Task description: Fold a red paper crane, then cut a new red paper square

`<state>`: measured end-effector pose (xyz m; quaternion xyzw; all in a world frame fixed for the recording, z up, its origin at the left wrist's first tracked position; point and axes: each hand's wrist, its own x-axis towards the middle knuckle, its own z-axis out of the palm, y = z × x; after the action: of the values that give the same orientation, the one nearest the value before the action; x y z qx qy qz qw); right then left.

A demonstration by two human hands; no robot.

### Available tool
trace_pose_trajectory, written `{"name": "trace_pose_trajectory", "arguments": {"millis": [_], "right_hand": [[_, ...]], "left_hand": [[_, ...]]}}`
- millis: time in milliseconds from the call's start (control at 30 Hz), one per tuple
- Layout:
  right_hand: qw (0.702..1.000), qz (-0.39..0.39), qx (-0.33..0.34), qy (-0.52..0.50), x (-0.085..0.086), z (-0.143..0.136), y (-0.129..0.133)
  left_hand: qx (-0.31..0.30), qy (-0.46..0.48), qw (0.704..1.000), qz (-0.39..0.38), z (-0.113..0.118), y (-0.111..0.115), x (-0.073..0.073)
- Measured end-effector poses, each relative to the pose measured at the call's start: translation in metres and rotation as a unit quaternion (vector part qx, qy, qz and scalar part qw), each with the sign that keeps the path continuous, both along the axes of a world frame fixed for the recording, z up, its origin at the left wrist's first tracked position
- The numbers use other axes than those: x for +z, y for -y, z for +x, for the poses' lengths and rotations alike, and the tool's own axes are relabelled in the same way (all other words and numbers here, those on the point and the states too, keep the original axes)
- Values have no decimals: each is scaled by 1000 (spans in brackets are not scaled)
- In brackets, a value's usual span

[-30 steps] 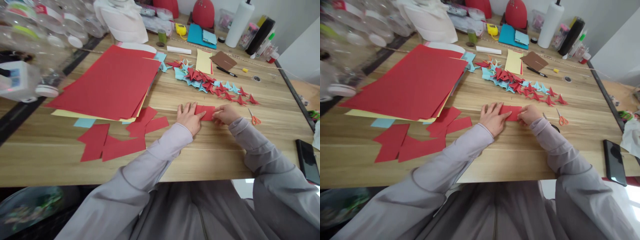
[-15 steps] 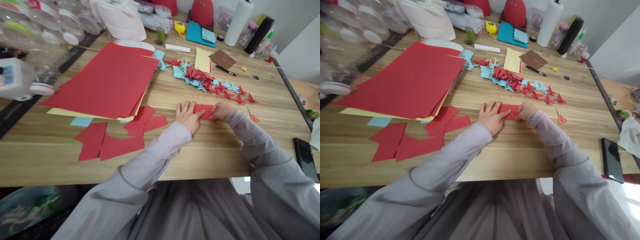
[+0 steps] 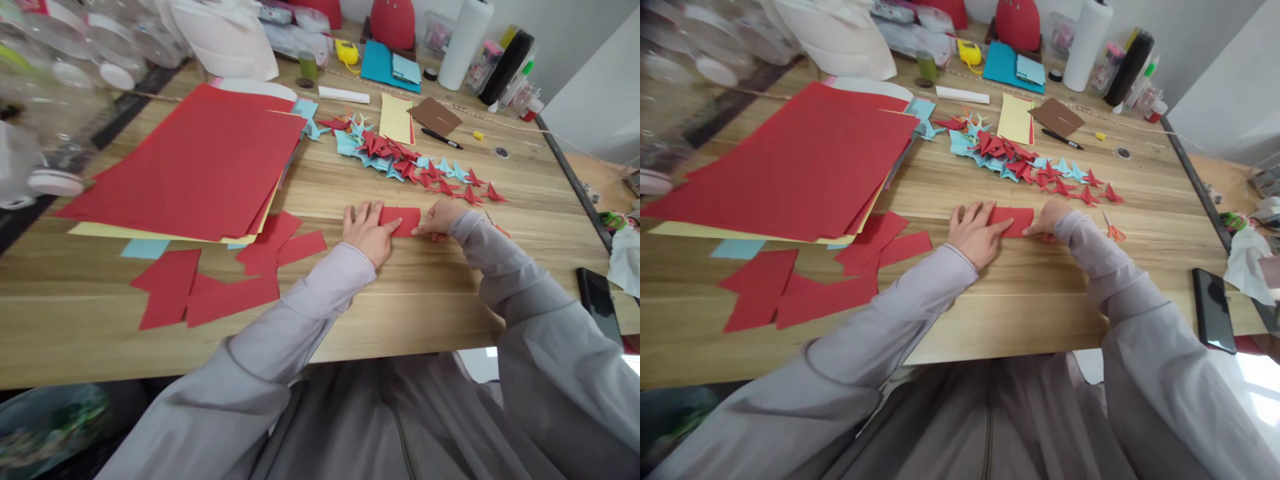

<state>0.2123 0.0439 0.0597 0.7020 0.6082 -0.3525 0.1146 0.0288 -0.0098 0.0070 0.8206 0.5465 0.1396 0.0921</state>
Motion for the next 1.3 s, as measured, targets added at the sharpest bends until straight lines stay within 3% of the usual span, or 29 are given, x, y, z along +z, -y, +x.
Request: {"name": "trace_pose_trajectory", "arguments": {"millis": [267,433,567,700,900,1000,1067,1300], "right_hand": [[990,39,131,22,-8,2,-2],[977,161,136,40,-13,9,16],[972,171,157,-30,-13,18,28],[921,288,263,10,-13,18,48],[871,271,376,166,-9,-12,72],[856,275,394,191,-4,-27,69],[847,327,377,180,-3,-32,65],[846,369,368,109,-26,-26,66]], "left_hand": [[3,-5,1000,-5,0,1,0],[0,1,1000,-11,0,0,1],[-2,0,1000,-7,-1,0,2],[-3,-1,1000,-5,-1,0,2],[-1,-3,1000,-2,-1,0,0],[2,-5,1000,-8,-1,0,1],[2,-6,1000,-13,-1,1,1],[0,-6,1000,-7,-2,0,-1]]}}
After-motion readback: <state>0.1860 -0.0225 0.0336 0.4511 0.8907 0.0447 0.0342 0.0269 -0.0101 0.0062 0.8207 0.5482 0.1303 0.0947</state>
